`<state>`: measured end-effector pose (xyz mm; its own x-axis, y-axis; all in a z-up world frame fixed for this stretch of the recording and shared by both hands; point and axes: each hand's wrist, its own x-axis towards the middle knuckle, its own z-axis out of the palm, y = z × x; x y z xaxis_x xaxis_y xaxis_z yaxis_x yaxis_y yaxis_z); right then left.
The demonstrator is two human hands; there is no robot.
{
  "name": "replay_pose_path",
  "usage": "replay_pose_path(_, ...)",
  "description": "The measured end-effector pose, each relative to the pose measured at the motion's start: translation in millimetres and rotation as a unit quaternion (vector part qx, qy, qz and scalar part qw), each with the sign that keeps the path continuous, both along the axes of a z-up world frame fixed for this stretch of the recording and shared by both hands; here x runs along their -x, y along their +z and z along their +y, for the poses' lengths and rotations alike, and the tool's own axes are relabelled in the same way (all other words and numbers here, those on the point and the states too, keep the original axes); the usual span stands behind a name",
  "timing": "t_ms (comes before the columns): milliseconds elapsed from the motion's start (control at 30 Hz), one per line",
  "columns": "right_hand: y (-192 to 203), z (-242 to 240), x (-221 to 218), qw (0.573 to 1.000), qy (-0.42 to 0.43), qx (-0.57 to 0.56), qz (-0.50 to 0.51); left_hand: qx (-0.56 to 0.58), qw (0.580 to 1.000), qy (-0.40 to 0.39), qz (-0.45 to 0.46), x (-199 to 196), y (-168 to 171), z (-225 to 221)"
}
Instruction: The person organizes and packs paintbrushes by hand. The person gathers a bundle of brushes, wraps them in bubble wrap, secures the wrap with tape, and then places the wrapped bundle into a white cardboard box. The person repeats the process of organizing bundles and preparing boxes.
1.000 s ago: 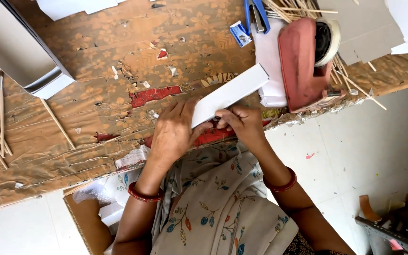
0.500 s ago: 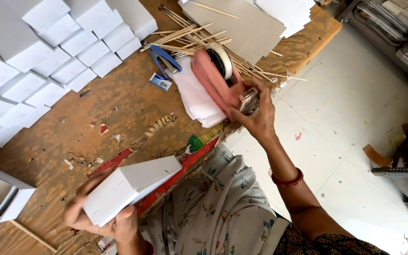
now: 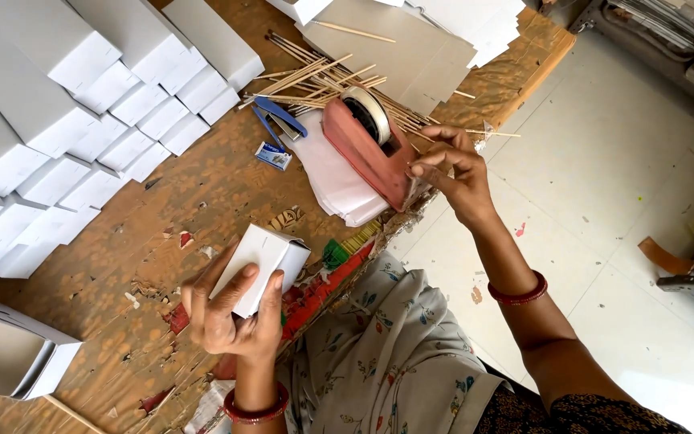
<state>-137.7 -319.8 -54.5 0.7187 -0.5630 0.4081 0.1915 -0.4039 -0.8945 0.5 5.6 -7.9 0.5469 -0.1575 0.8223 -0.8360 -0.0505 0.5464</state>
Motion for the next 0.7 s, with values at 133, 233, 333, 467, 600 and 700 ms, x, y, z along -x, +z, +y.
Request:
replay_pose_path(133, -30, 4, 10, 0.993, -0.013, -0.103, -0.047, -0.025, 0.999, 0.012, -0.032, -5, 11, 0)
replay_pose_path(233, -53, -7, 15, 0.976, 0.023, -0.185, -0.108, -0.084, 0.995, -0.007, -0.05, -5, 7, 0)
replay_pose_path(333, -61, -25, 14, 0.994, 0.027, 0.013, -0.104, -0.078, 0.991, 0.013, -0.107, 0, 1, -2)
replay_pose_path(467, -65, -16, 37, 0.995, 0.013, -0.036, -0.095, -0.07, 0.968, 0.001, -0.242, 12, -10, -11)
replay_pose_path(600, -22, 50, 39, 0.977, 0.077, -0.12, -0.161, -0.096, 0.943, 0.01, -0.317, 26, -9, -16)
replay_pose_path(700, 29, 113, 32, 0.926, 0.28, -0.215, -0.138, -0.024, 0.939, -0.023, -0.342, 31, -18, -24)
